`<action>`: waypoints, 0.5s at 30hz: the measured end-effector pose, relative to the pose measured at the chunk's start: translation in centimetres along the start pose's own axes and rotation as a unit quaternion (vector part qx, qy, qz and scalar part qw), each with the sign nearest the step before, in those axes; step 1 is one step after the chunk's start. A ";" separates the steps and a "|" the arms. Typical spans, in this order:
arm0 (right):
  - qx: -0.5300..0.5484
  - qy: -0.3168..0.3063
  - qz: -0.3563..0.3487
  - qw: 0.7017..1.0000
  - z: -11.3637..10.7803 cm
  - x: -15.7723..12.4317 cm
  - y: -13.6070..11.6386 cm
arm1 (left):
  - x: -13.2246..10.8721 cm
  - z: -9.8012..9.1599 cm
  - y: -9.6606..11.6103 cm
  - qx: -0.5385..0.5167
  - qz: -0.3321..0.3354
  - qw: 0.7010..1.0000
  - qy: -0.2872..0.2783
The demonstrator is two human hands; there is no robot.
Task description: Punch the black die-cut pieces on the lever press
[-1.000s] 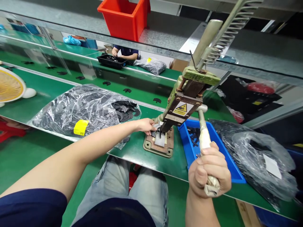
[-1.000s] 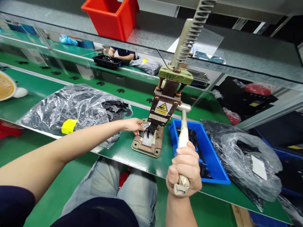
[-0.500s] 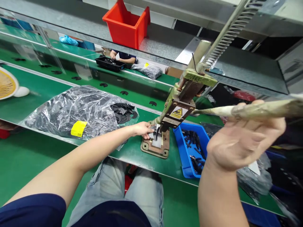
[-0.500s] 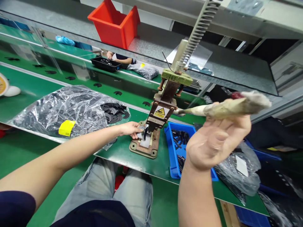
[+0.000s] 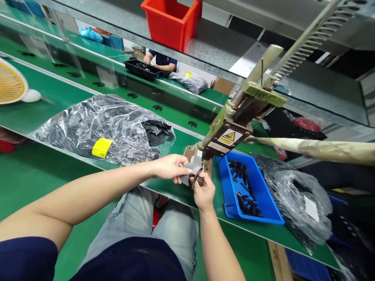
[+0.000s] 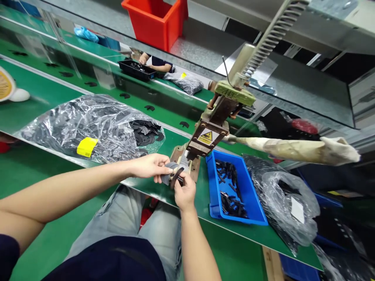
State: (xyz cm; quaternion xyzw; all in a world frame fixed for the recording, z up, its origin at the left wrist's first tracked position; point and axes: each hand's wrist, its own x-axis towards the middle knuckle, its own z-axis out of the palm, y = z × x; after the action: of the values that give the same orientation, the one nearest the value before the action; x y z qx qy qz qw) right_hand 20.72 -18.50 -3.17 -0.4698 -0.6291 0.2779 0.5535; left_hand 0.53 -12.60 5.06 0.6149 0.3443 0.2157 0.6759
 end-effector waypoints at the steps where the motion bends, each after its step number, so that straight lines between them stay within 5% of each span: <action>1: -0.002 0.007 -0.004 1.000 0.2 -0.1 0.1 | -0.1 0.3 0.0 -0.001 0.000 1.000 0.002; 11: -0.092 -0.009 -0.088 0.992 -0.9 -0.1 -0.7 | -0.2 0.1 -0.1 0.032 -0.007 0.999 0.002; 13: -0.119 -0.027 -0.114 0.986 -1.7 0.2 -1.2 | -0.6 0.0 -0.1 0.066 0.010 0.997 0.039; 15: -0.141 -0.041 -0.134 0.980 -2.3 0.4 -1.6 | -1.2 0.4 0.1 0.136 0.063 0.980 0.134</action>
State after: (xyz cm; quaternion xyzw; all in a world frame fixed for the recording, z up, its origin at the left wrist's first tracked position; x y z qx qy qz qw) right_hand 22.46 -19.21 -1.09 -0.4433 -0.7412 0.1287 0.4873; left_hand 0.04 -13.68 5.43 0.6868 0.4188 0.2892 0.5189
